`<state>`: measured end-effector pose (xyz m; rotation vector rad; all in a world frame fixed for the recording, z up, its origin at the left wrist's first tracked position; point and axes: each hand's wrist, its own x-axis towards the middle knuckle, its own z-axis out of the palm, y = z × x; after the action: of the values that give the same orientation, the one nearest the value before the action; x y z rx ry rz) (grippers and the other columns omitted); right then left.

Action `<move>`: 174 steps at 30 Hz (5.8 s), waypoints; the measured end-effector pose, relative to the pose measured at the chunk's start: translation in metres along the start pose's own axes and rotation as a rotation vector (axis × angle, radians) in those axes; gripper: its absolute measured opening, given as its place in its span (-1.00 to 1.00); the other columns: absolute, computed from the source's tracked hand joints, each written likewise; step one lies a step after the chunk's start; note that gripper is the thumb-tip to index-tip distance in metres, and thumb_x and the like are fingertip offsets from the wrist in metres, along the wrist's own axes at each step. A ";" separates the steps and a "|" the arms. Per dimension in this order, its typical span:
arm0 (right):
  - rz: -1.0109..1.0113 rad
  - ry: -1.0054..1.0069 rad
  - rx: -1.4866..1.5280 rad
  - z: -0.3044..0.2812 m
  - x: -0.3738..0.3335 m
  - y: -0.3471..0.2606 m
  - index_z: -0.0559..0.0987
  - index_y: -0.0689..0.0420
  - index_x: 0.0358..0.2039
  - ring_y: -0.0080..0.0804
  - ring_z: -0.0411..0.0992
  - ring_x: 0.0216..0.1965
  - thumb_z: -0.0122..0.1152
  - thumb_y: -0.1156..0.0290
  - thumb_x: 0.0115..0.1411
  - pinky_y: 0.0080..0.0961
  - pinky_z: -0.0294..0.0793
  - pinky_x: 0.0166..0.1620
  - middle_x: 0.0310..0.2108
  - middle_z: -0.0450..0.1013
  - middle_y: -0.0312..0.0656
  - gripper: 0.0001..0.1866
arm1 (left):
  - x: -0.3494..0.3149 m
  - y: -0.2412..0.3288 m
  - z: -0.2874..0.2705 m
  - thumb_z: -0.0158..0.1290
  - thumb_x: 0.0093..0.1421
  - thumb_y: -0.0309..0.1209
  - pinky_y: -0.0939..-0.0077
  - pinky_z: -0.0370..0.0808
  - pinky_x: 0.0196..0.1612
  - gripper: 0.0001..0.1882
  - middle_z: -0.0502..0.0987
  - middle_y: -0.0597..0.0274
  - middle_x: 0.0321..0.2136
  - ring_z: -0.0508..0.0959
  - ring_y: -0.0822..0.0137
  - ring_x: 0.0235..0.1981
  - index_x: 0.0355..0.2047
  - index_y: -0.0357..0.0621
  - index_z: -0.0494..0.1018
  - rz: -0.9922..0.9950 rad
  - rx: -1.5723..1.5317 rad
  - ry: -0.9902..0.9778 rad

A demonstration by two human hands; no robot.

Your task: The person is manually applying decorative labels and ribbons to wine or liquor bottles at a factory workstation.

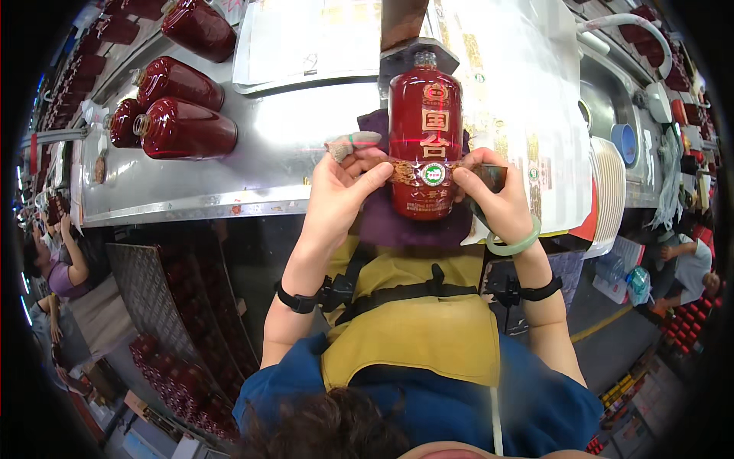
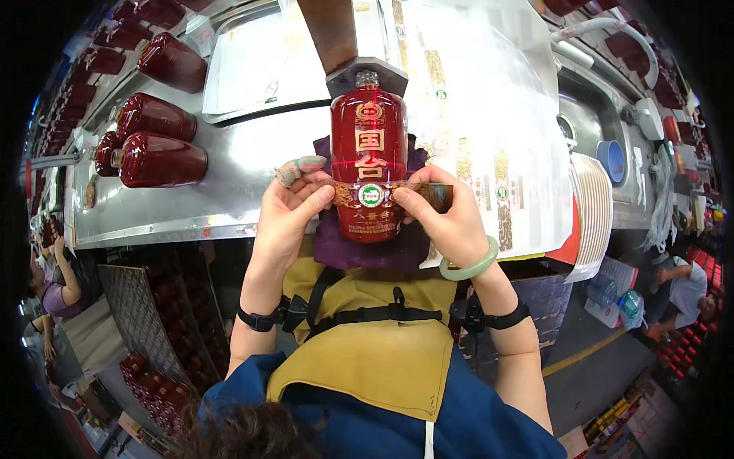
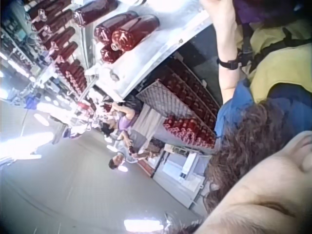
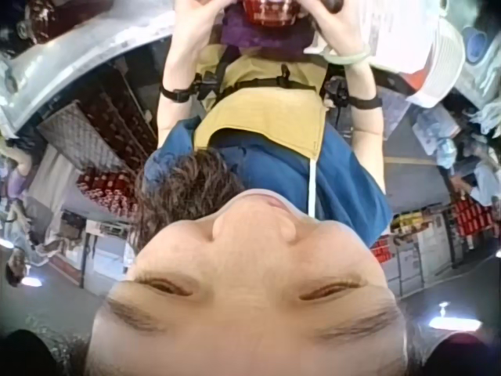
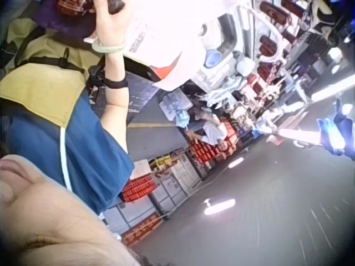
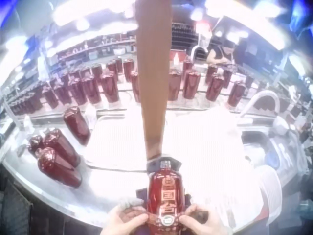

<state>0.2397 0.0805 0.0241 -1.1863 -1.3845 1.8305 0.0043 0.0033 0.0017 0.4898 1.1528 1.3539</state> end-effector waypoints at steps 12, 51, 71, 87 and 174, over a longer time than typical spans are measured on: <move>0.003 0.022 -0.016 0.000 -0.002 -0.004 0.56 0.23 -0.22 -0.65 0.48 -0.41 0.37 0.39 0.32 -0.64 0.50 -0.30 -0.39 0.55 -0.32 -0.80 | -0.008 -0.018 0.001 0.43 0.11 -0.32 0.16 0.40 0.19 -0.20 0.41 0.02 0.15 0.48 0.16 0.10 0.30 -0.28 0.34 0.457 0.640 0.279; 0.005 0.002 -0.172 -0.008 -0.004 -0.015 0.65 0.26 -0.30 -0.60 0.33 -0.45 0.41 0.22 0.28 -0.51 0.36 -0.35 -0.48 0.49 -0.27 -0.69 | -0.017 -0.033 0.011 0.29 0.05 -0.48 -0.25 0.19 0.40 -0.35 0.32 -0.25 0.25 0.35 -0.21 0.31 0.21 -0.29 0.48 1.039 1.286 -0.065; -0.150 0.144 -0.312 -0.019 -0.006 0.007 0.47 0.23 0.02 -0.37 0.45 -0.20 0.30 0.26 0.32 -0.40 0.47 -0.09 -0.25 0.45 -0.15 -0.60 | -0.018 -0.036 0.004 0.22 0.11 -0.49 -0.16 0.00 0.49 -0.30 0.27 -0.20 0.26 0.29 -0.19 0.35 0.27 -0.46 0.31 0.935 1.264 -0.111; -0.130 0.190 -0.062 -0.005 -0.008 0.009 0.58 0.26 -0.04 -0.62 0.46 -0.25 0.19 0.57 0.31 -0.58 0.49 -0.14 -0.23 0.57 -0.25 -0.78 | -0.015 -0.020 0.011 0.36 0.02 -0.39 -0.17 0.08 0.46 -0.30 0.40 -0.09 0.18 0.41 -0.06 0.26 0.18 -0.39 0.42 0.972 1.290 -0.081; -0.295 0.108 -0.449 0.007 -0.038 0.002 0.43 0.25 -0.08 -0.18 0.47 -0.21 0.29 0.32 0.29 -0.32 0.45 -0.07 -0.23 0.47 -0.03 -0.66 | -0.005 0.000 0.040 0.43 0.09 -0.38 0.28 0.35 0.33 0.12 0.30 -0.02 0.30 0.38 0.21 0.29 0.48 -0.33 -0.08 0.295 0.484 -0.166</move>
<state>0.2517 0.0451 0.0351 -1.1912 -1.8543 1.2724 0.0395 0.0117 0.0197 1.1375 1.3051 1.2457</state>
